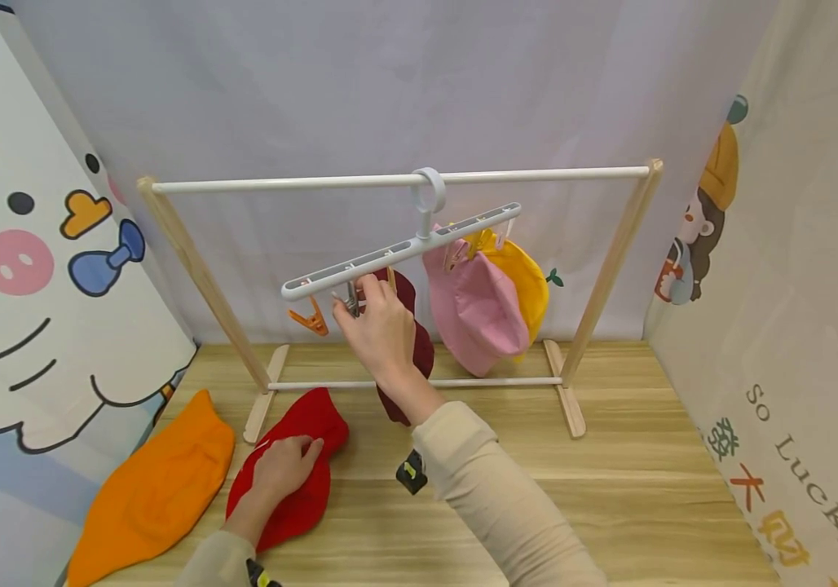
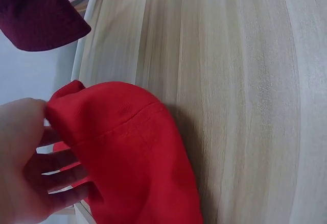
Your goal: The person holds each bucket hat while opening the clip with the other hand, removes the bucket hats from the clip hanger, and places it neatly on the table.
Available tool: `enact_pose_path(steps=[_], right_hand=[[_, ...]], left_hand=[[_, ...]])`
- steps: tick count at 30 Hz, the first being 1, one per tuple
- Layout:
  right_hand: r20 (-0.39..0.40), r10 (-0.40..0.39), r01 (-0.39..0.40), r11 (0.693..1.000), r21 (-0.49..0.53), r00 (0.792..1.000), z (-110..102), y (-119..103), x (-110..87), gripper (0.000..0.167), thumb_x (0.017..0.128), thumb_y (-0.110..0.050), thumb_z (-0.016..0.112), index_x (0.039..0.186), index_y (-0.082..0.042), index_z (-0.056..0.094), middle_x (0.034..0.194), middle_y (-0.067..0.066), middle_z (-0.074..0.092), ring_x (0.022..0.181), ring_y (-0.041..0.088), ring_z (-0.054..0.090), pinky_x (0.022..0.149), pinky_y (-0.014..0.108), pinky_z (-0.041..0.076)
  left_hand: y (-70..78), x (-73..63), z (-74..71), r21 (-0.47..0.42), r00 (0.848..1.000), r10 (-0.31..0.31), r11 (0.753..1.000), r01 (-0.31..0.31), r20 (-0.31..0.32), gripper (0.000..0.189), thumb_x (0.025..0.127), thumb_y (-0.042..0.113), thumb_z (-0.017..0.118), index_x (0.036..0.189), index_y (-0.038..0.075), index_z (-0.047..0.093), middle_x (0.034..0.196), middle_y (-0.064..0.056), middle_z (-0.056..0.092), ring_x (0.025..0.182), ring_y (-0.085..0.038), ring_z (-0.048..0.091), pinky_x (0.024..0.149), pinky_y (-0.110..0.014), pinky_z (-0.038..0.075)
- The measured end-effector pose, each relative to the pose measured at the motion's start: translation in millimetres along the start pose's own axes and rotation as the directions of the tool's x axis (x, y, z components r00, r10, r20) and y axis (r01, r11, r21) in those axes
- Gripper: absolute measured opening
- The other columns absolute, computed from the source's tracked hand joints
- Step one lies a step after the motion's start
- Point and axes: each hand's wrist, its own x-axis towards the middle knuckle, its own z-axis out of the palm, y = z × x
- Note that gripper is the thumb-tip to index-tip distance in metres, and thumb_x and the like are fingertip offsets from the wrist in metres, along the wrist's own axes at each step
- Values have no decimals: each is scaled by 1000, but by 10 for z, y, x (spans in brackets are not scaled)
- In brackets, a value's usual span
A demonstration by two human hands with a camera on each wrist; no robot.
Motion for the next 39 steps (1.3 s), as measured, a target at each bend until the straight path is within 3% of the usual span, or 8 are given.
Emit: enact_pose_path(steps=[5,10,28,39], right_hand=[[5,-1,1,1000,-3,1000,-10,-8,4,21,79,-26,69,87,-10,58,83,1,67,69,15,66,57,31,50],[8,3,-3,1000,-5,1000,-16,-11,5,21,79,-26,69,87,-10,58,83,1,67,70,14,66,57,31,50],[4,7,-7,1000,-7,1000,-8,-6,-3,22,79,-27,69,87,-11,58,83,1,67,70,15,65,57,31,50],[1,2,-2,1000,-14,1000,9,-16,-5,22,79,-27,69,89,-11,57,85,1,65,71,13,65,57,29,50]], left_hand=[[-20,-40,9,2,997,31,1000,-31,67,28,85,29,62,104,10,68,101,-10,65,91,-29,60,72,-47,49],[-22,-67,45,11,997,36,999,-37,68,30,83,31,64,105,10,67,102,-11,62,95,-32,57,73,-48,49],[-32,-107,135,90,998,39,995,-44,59,42,79,35,67,108,5,65,99,-15,56,92,-34,51,69,-48,48],[3,-103,202,140,999,31,989,-37,42,45,79,36,68,110,4,61,103,-17,52,91,-34,48,72,-50,44]])
